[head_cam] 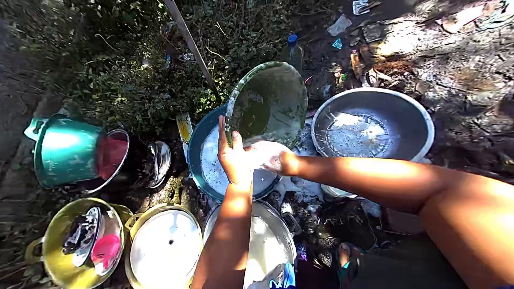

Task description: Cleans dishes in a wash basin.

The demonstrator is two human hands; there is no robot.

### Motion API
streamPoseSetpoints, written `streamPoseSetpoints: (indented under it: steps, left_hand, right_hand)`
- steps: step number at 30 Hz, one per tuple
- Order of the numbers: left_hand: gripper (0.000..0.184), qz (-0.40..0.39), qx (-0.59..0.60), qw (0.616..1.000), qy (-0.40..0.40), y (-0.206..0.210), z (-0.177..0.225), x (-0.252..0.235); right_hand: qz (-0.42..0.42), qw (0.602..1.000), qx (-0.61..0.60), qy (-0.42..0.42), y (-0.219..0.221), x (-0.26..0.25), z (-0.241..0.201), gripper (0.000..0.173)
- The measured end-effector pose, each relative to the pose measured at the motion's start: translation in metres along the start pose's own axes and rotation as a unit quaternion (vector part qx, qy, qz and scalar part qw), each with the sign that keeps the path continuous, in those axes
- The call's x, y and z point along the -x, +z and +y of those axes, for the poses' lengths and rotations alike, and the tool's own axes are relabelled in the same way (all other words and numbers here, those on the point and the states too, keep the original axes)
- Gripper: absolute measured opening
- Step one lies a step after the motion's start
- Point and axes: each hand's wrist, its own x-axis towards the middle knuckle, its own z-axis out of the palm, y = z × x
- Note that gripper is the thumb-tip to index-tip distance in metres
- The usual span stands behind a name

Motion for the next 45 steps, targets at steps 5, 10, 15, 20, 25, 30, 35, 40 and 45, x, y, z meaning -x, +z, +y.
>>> streamPoseSetpoints:
  steps: [5,10,15,20,25,30,35,40,45]
  left_hand:
    - [0.045,0.028,-0.009,1.0,0.005,0.005,-0.005,-0.001]
    - [0.044,0.016,0.037,0.999,0.017,0.037,0.003,0.004]
    - [0.045,0.045,0.001,0.997,-0.064,0.019,-0.006,0.008]
    - [0.043,0.012,-0.043,0.999,0.015,0.02,-0.007,0.007]
    - [0.046,-0.005,0.044,0.997,0.06,0.044,-0.013,0.005]
    - [0.045,0.008,-0.009,1.0,-0.007,0.023,0.004,-0.005]
    - [0.042,0.02,-0.014,0.999,0.043,0.014,0.005,-0.011]
    - [0.044,0.01,0.026,0.999,0.039,0.035,-0.008,0.01]
    - [0.046,0.001,-0.088,0.995,-0.044,0.007,0.01,-0.015]
  right_hand:
    - [-0.063,0.944,0.314,0.08,-0.058,-0.026,0.081,0.031]
    - [0.071,0.969,-0.094,0.218,-0.017,-0.032,0.008,0.031]
    - [0.014,0.992,-0.121,0.018,0.002,-0.025,0.015,0.02]
    - [-0.071,0.934,0.291,0.194,-0.048,-0.036,0.068,0.023]
    - [0.087,0.959,-0.163,0.216,-0.003,-0.033,0.013,0.031]
    - [0.125,0.984,-0.037,-0.12,0.008,0.01,0.005,0.029]
    - [-0.022,0.966,0.257,0.015,-0.019,0.013,0.095,0.07]
    - [0.026,0.996,0.027,0.084,0.017,0.017,-0.006,0.039]
    - [-0.093,0.991,0.09,0.023,0.003,0.018,0.033,0.057]
